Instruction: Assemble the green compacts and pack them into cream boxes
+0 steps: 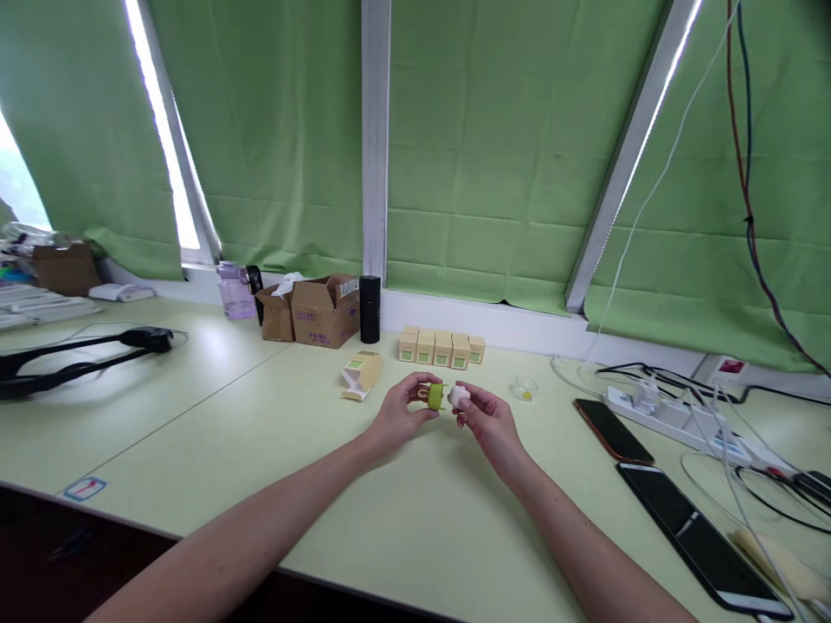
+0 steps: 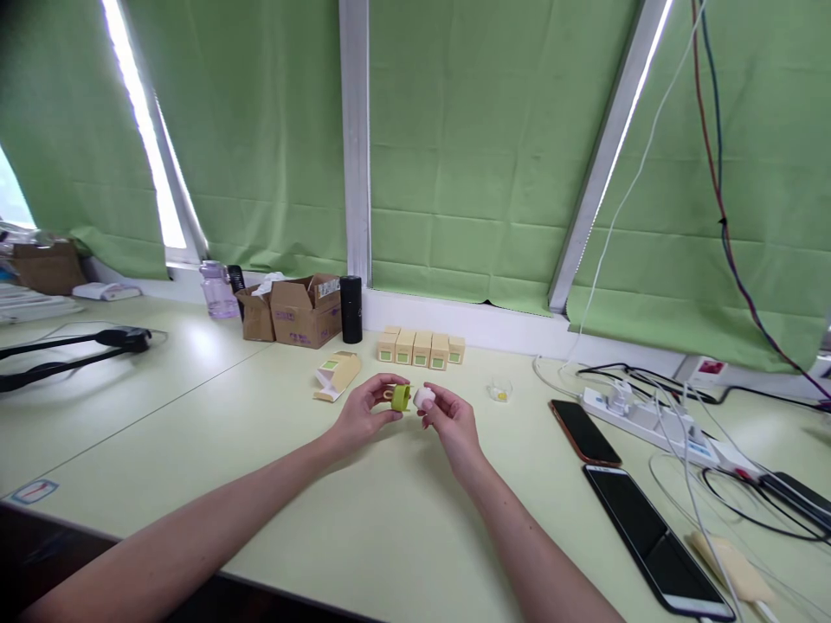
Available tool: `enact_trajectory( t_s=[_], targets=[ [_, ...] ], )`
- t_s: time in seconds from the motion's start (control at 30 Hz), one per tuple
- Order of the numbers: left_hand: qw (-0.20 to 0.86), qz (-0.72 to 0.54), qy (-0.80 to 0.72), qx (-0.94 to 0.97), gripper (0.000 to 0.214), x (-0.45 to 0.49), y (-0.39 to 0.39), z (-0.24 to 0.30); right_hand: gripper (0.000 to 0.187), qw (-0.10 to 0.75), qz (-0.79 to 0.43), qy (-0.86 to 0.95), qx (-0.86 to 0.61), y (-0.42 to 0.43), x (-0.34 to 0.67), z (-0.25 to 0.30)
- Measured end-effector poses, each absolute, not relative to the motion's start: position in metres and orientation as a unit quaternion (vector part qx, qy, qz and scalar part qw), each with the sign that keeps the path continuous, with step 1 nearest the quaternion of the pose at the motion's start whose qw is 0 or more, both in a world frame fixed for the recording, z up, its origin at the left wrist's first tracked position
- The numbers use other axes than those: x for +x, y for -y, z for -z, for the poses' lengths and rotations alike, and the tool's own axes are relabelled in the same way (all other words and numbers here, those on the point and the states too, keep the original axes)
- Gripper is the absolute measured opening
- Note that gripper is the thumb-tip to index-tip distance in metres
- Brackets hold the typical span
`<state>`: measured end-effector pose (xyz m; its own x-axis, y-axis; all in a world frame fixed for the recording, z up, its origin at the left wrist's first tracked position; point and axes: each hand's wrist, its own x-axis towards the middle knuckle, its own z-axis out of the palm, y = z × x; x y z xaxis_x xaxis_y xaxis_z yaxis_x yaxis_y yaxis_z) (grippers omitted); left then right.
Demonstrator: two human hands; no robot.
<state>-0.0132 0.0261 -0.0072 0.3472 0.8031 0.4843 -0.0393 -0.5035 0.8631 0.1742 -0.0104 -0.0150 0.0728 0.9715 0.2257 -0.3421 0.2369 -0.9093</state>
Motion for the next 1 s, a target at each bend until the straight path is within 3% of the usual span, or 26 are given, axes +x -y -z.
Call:
enact_trajectory(
  t_s=[0.3, 1.0],
  targets=[
    [0.427, -0.497, -0.271, 0.705, 0.046, -0.012, -0.0253, 0.0061, 0.044, 0.615, -0.461, 0.513, -0.382, 0.0124, 0.1748, 0.0126],
    [0.409, -0.476, -0.287, 0.724, 0.046, -0.012, -0.0238, 0.008, 0.051, 0.61, -0.455, 0.513, -0.397, 0.0123, 0.1717, 0.0148]
  ],
)
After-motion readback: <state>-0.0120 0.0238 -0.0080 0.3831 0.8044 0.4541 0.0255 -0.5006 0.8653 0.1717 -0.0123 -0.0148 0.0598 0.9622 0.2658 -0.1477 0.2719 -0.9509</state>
